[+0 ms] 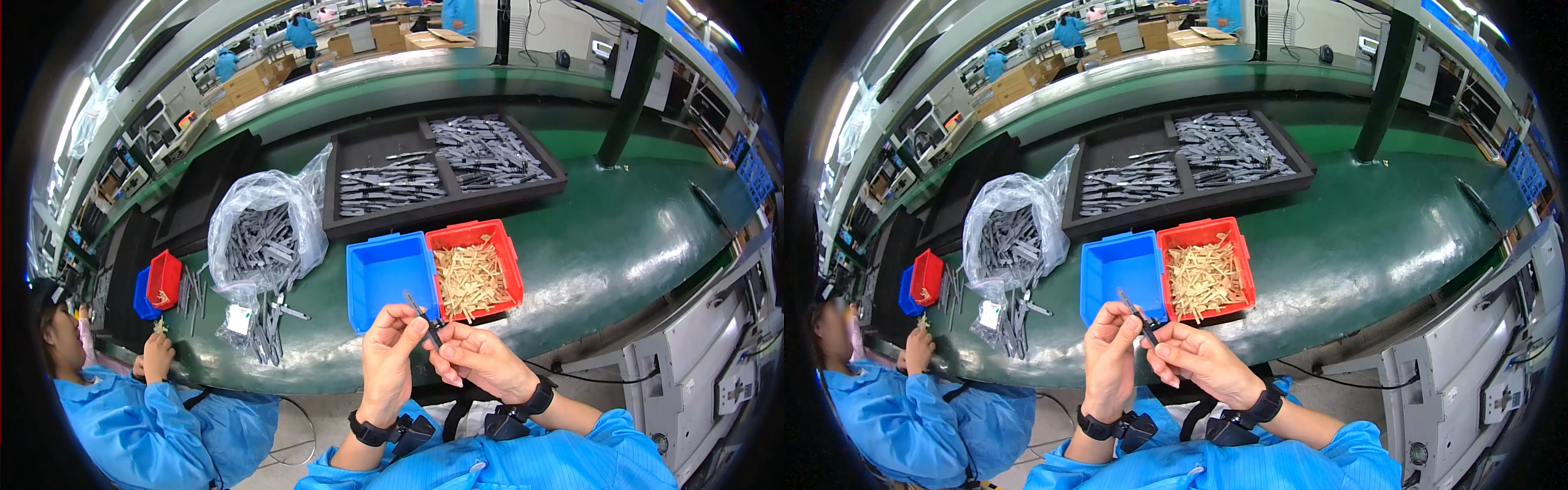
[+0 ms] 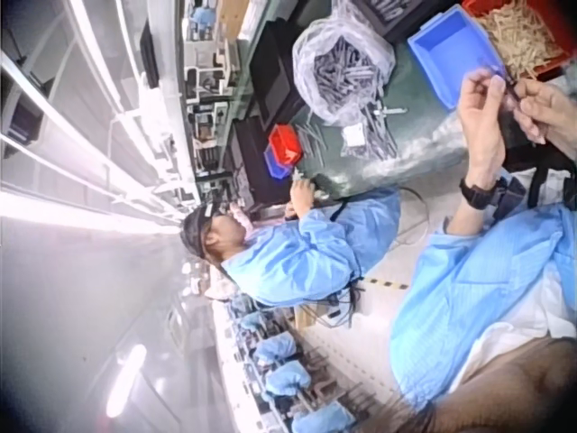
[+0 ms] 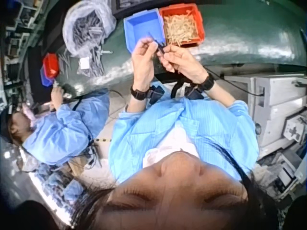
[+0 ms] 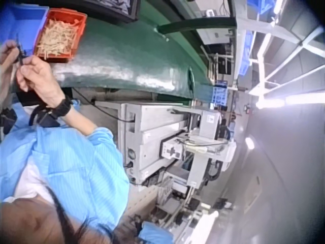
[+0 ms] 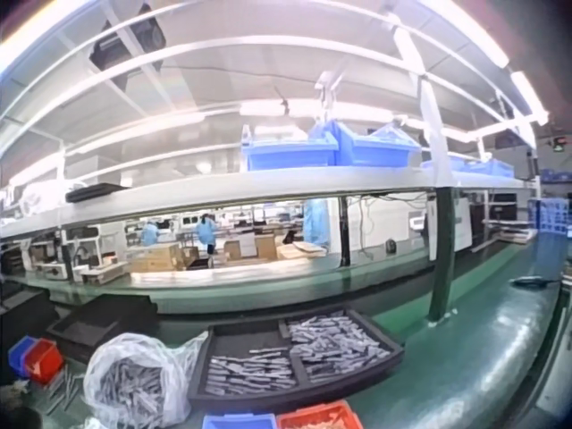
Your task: The person fastens a sensor to each wrist, joins a small component from a blue bin with a part from a red bin, and then removes a bundle of wires from a plastic bag to wrap them in white tape.
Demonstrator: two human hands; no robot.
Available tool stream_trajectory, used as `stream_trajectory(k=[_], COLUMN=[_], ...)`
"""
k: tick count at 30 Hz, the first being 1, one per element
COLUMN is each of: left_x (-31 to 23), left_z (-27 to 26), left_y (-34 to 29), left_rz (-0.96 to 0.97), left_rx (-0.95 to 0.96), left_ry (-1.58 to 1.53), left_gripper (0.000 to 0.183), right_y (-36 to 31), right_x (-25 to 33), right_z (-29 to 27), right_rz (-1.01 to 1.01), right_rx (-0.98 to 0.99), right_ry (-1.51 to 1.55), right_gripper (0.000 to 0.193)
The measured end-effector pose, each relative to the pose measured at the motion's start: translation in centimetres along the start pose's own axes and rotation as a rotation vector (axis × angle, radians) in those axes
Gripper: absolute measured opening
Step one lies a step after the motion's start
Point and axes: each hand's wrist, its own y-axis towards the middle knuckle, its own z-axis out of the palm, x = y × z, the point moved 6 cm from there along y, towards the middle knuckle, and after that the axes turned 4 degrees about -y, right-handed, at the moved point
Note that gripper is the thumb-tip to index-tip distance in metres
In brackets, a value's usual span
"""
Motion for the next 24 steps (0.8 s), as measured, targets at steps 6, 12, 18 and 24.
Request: stream_trajectory(k=[6,12,18,24], left_x=[-1.3,-1.4,-1.3,-0.6], left_z=[0.9,1.0,0.5,0.6], left_y=[-0.2,0.0,0.2,0.0], left_rz=[0.238,0.144,0.123,0.086], left_rx=[0.132,0.13,0.095,0.202], left_ry=[0.611,0.473,0.44,0.321], left_gripper=[0.029,0.017,0.009,0.024], right_y=[-0.3,-0.4,-0.3,0.1], right_x=[0.7,0.9,1.1,0.2], right_z=[-0.7,-0.9,-0.4,-1.0], right_rz=[-0.066,-0.049,-0.021,0.096], right_rx=[-0.023,-0.084,-0.084,0.036], right_ry=[-0.129,-0.177,-0.232,-0.02], right_gripper=[0.022,0.021,0.02,0.022])
